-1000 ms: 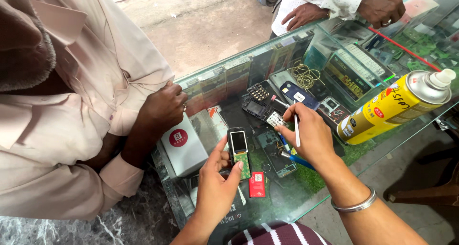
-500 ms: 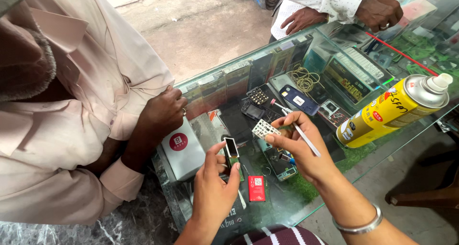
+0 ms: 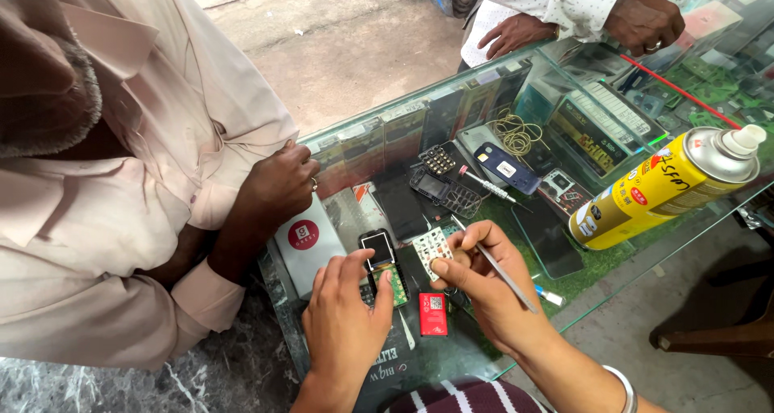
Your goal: The person uses tweezers to remove a small component from a disassembled mobile phone and places it on the counter. They then pick up a keypad and examine it before setting it down.
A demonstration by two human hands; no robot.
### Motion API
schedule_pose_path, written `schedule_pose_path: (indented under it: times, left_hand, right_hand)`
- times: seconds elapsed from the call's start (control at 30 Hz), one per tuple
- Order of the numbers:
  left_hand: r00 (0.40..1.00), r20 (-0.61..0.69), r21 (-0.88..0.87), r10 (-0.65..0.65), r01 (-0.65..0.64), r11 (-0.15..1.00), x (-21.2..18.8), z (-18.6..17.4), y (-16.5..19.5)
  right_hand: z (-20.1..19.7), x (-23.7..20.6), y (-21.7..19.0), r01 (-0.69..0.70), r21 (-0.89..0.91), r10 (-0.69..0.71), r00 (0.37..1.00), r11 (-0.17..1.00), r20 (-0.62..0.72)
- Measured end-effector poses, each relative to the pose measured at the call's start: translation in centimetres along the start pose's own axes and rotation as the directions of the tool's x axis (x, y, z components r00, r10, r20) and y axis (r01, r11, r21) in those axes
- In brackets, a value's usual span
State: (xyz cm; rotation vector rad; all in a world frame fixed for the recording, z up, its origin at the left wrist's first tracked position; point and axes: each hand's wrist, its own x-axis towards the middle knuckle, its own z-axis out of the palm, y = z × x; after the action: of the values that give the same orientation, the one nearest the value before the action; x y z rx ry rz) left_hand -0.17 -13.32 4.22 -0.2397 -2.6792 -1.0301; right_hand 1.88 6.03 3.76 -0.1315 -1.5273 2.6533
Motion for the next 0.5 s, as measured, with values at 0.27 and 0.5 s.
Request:
schedule_pose_path:
  times: [0.27,0.5]
  left_hand:
    - [0.948,0.313,-0.825,-0.064,0.305,0.476,-0.4,2.3,-2.3]
    - [0.932,0.362,-0.906,0.011,0.349,0.239,-0.3,3.8,-4.0]
  right_hand:
    - [0.6,-0.1,1.5,-0.044,0.019,0.044,0.999,0.999,0.025]
    - [0.9,-0.1,2.3,-0.120,-0.012,0.121,0.992,0.993,0.023]
